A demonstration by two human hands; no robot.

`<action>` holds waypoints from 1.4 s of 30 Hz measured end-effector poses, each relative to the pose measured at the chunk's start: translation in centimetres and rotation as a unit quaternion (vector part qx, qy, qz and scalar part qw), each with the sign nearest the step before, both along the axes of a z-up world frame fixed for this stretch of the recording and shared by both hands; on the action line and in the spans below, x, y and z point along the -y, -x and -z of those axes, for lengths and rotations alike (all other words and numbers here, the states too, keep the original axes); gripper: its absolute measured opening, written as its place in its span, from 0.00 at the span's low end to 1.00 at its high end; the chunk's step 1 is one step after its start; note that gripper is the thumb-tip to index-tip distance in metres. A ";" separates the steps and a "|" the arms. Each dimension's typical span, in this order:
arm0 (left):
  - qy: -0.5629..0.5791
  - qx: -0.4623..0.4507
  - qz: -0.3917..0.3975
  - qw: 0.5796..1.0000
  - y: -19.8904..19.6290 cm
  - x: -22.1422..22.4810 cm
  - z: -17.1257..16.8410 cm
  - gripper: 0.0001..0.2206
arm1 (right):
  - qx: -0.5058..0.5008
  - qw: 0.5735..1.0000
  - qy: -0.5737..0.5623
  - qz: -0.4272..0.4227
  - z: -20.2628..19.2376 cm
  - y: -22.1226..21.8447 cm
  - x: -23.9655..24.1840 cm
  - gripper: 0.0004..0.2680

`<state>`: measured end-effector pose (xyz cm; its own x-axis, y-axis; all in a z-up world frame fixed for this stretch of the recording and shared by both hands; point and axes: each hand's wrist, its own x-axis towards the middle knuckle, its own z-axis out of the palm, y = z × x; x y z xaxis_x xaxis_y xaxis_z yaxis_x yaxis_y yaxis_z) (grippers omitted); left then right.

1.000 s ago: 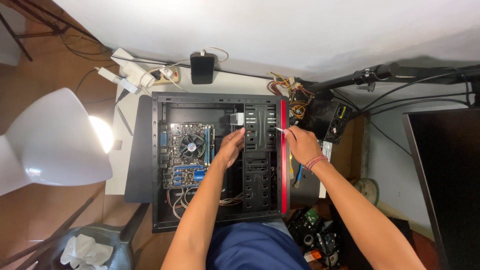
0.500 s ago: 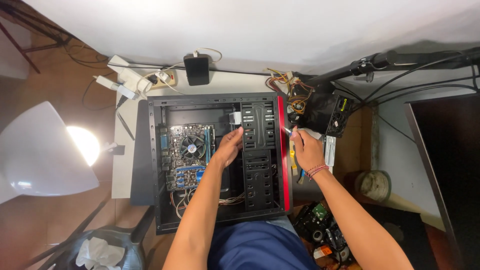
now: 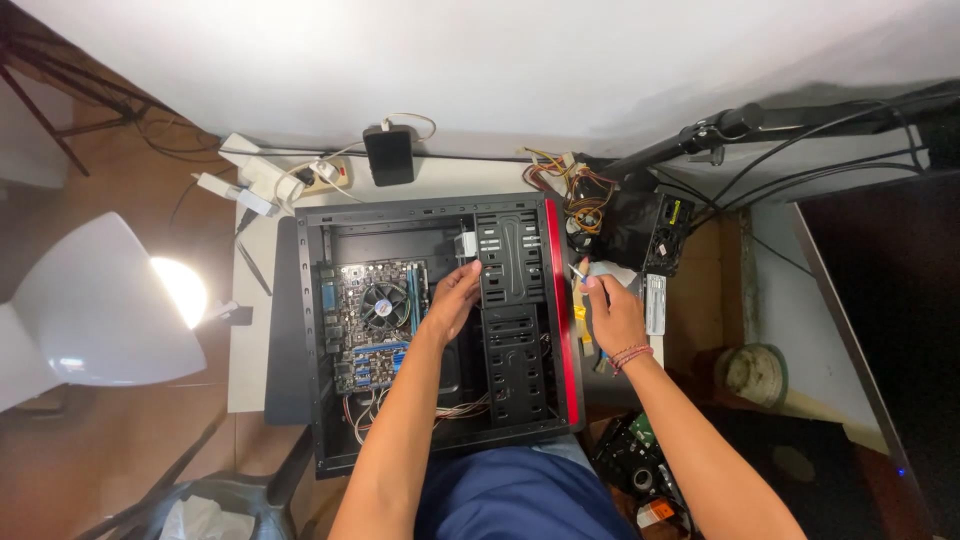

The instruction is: The person works on an open desktop computer case on a workbench, using a screwdriver to fasten components inside the case. They then handle a hard drive, position it in the case, and connect cables to the internal parts.

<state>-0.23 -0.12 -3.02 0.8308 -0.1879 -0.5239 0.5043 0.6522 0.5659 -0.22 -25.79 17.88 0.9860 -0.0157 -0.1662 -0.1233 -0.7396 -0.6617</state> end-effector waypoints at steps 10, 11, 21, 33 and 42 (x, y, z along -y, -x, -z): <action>0.006 -0.055 -0.056 0.997 -1.1 1.1 2.5 0.14 | 0.012 0.988 -0.090 0.126 3.2 5.3 -0.5 0.14; 0.003 -0.055 -0.056 0.997 -1.3 1.1 2.9 0.13 | 0.001 0.987 -0.090 0.133 3.1 5.9 -0.7 0.14; 0.013 -0.018 -0.032 0.999 -0.9 -0.4 4.5 0.12 | -0.051 0.949 -0.198 0.239 6.8 11.5 -0.5 0.11; -0.122 -0.061 0.065 0.989 8.3 -6.0 -8.6 0.19 | -0.060 0.934 -0.293 0.195 1.0 14.1 -4.5 0.25; -0.304 -0.035 0.123 0.944 12.3 -8.5 -8.2 0.14 | -0.133 0.903 -0.374 0.166 0.3 14.9 -5.0 0.24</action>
<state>-12.53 8.39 5.16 0.7611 -0.0174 -0.6484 0.6477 0.0764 0.7581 -15.09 -20.83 17.54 0.8710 -0.0873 -0.4834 -0.4846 0.0088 -0.8747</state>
